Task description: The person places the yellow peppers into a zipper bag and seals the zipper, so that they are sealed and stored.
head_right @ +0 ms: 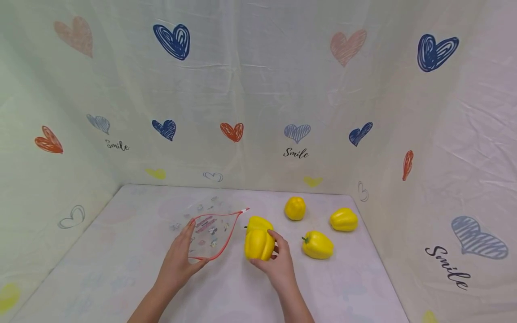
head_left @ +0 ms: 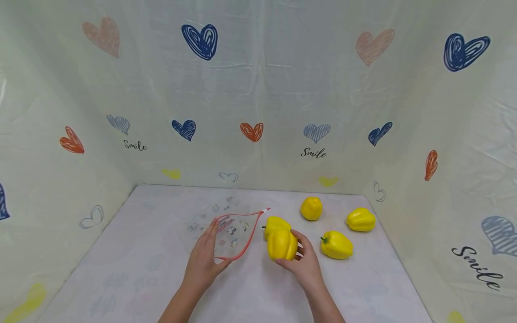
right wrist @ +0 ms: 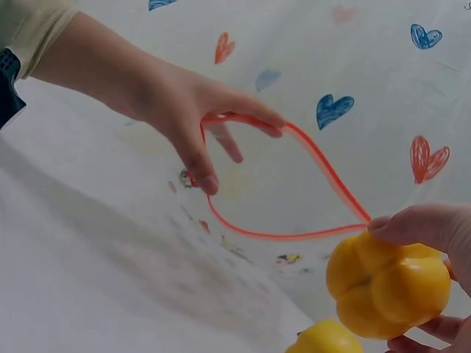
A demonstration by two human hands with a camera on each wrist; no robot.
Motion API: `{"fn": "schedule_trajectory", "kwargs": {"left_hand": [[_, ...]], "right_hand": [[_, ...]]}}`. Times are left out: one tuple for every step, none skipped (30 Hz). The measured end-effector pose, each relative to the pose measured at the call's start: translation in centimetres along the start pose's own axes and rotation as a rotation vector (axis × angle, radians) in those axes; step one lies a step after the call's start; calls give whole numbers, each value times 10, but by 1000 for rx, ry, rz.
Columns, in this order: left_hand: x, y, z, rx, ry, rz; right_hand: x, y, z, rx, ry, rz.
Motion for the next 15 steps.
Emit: {"fn": "schedule_trajectory", "kwargs": {"left_hand": [[1,0,0,-1,1,-1],[1,0,1,-1,3,-1],[2,-1,1,-7,7,-3],[2,-2,1,-14,12,-7],[3,-2,2,-23,19,-10],[4,-3,2,-32,27,-12],[5,-4,3,-42,35,-16],[6,-5,3,-52,43,-21],[7,-6,4,-61,51,-27],[8,-7,5,-65,57,-31],[8,-7,5,-69,62,-31],[9,-8,6,-72,64,-35],[10,-8,7,-74,66,-37],[11,-9,7,-73,65,-34],[12,-9,8,-72,61,-29]], "right_hand": [[-3,-1,1,-5,6,-4],[-6,-3,3,-12,15,-6],[-9,-4,4,-19,24,-7],[-12,-6,6,-26,36,-9],[-15,-7,7,-33,46,-12],[-17,-9,8,-40,53,-15],[-20,-11,9,-49,61,-16],[-22,-12,10,-56,66,-17],[-23,-14,11,-61,65,-21],[-24,-16,12,-67,65,-25],[-25,-17,12,-73,64,-26],[-26,-19,13,-78,65,-27],[-27,-20,13,-85,68,-28],[-28,-22,14,-92,74,-30],[-29,-23,14,-101,81,-34]]}}
Point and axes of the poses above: each hand's wrist, its own z-axis away from the middle knuckle, its own y-axis out of the back of the hand, x = y × z, the point moved 7 cm from there along -z, towards the middle knuckle, and after that the axes turned 2 degrees about y, right-handed, at the moved point
